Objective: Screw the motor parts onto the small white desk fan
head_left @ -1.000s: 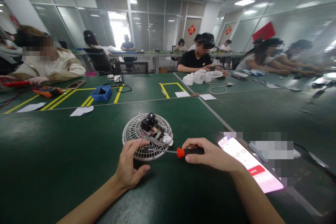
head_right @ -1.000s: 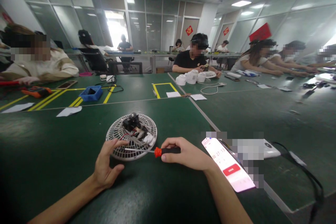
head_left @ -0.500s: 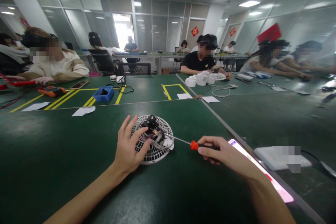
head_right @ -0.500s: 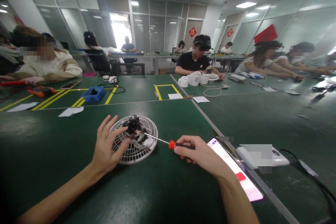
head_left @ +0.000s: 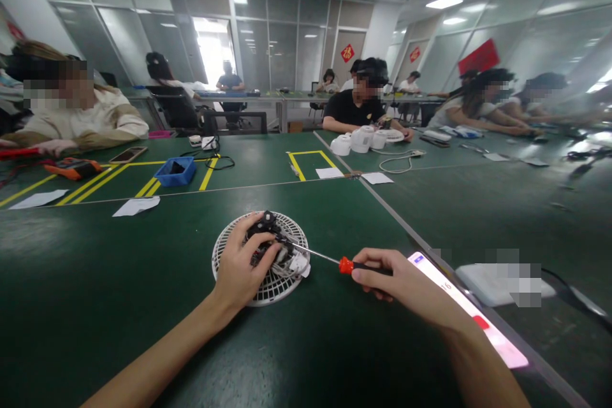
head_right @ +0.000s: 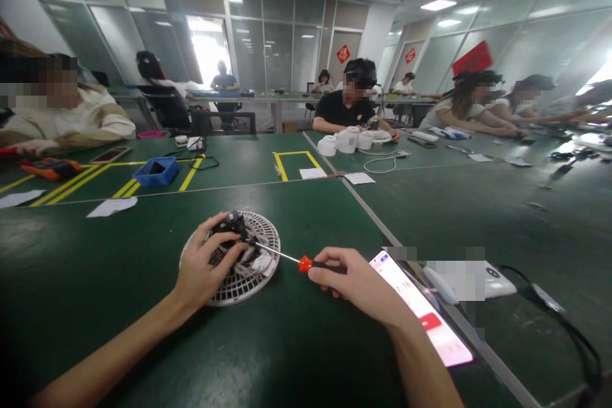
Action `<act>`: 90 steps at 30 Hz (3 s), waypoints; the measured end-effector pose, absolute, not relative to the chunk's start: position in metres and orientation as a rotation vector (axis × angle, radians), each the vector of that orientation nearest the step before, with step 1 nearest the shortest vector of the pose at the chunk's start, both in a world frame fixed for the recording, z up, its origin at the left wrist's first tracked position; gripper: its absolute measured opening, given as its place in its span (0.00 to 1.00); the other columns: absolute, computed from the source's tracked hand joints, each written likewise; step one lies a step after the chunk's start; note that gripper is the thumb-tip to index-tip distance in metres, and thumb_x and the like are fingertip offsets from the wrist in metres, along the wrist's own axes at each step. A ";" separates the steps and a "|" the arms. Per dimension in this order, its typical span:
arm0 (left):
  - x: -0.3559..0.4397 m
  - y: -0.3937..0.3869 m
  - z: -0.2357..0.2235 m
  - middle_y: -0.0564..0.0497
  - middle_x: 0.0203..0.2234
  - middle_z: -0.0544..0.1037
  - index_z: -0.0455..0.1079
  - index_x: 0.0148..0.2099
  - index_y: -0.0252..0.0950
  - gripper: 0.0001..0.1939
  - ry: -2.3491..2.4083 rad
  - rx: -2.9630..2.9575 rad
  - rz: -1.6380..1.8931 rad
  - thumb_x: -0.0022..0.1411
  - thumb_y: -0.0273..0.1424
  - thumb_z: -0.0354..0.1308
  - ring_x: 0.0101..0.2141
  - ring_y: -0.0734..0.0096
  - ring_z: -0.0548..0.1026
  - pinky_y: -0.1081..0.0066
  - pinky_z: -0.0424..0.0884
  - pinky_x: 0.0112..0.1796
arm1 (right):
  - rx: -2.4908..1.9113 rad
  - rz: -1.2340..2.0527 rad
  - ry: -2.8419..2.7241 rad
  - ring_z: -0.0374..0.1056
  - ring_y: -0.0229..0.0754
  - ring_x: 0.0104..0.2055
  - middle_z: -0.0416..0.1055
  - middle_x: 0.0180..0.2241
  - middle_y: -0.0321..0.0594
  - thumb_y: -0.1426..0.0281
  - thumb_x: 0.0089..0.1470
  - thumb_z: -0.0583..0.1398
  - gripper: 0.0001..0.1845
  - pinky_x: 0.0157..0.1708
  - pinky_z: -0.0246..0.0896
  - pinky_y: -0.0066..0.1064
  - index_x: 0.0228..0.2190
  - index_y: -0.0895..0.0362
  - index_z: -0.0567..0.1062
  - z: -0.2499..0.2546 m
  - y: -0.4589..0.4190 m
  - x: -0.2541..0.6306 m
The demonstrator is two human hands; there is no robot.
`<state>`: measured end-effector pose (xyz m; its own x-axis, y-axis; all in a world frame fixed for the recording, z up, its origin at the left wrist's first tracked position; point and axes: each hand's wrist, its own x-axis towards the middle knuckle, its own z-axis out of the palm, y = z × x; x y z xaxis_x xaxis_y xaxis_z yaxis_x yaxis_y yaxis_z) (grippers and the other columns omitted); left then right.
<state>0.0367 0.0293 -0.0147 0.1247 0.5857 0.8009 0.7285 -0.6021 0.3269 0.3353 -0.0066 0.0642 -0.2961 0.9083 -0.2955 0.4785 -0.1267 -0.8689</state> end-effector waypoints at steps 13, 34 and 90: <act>0.043 0.024 -0.024 0.45 0.59 0.71 0.74 0.44 0.39 0.05 -1.380 -2.174 -1.618 0.65 0.32 0.63 0.58 0.56 0.71 0.49 0.70 0.59 | -1.561 1.360 -1.792 0.67 0.41 0.30 0.73 0.31 0.38 0.52 0.52 0.66 0.20 0.28 0.59 0.31 0.37 0.56 0.77 0.065 -0.009 0.327; 0.043 0.026 -0.021 0.46 0.54 0.73 0.75 0.39 0.39 0.05 -1.331 -2.128 -1.660 0.61 0.32 0.67 0.53 0.57 0.74 0.52 0.73 0.55 | -1.516 1.401 -1.776 0.66 0.41 0.32 0.73 0.29 0.40 0.44 0.57 0.60 0.29 0.34 0.60 0.32 0.29 0.58 0.78 0.059 -0.005 0.331; 0.044 0.022 -0.013 0.45 0.54 0.71 0.77 0.43 0.40 0.05 -1.273 -2.162 -1.579 0.63 0.28 0.65 0.53 0.58 0.72 0.54 0.72 0.53 | -1.515 1.482 -1.730 0.63 0.36 0.26 0.68 0.26 0.35 0.45 0.54 0.63 0.28 0.23 0.56 0.26 0.35 0.59 0.76 0.053 -0.004 0.327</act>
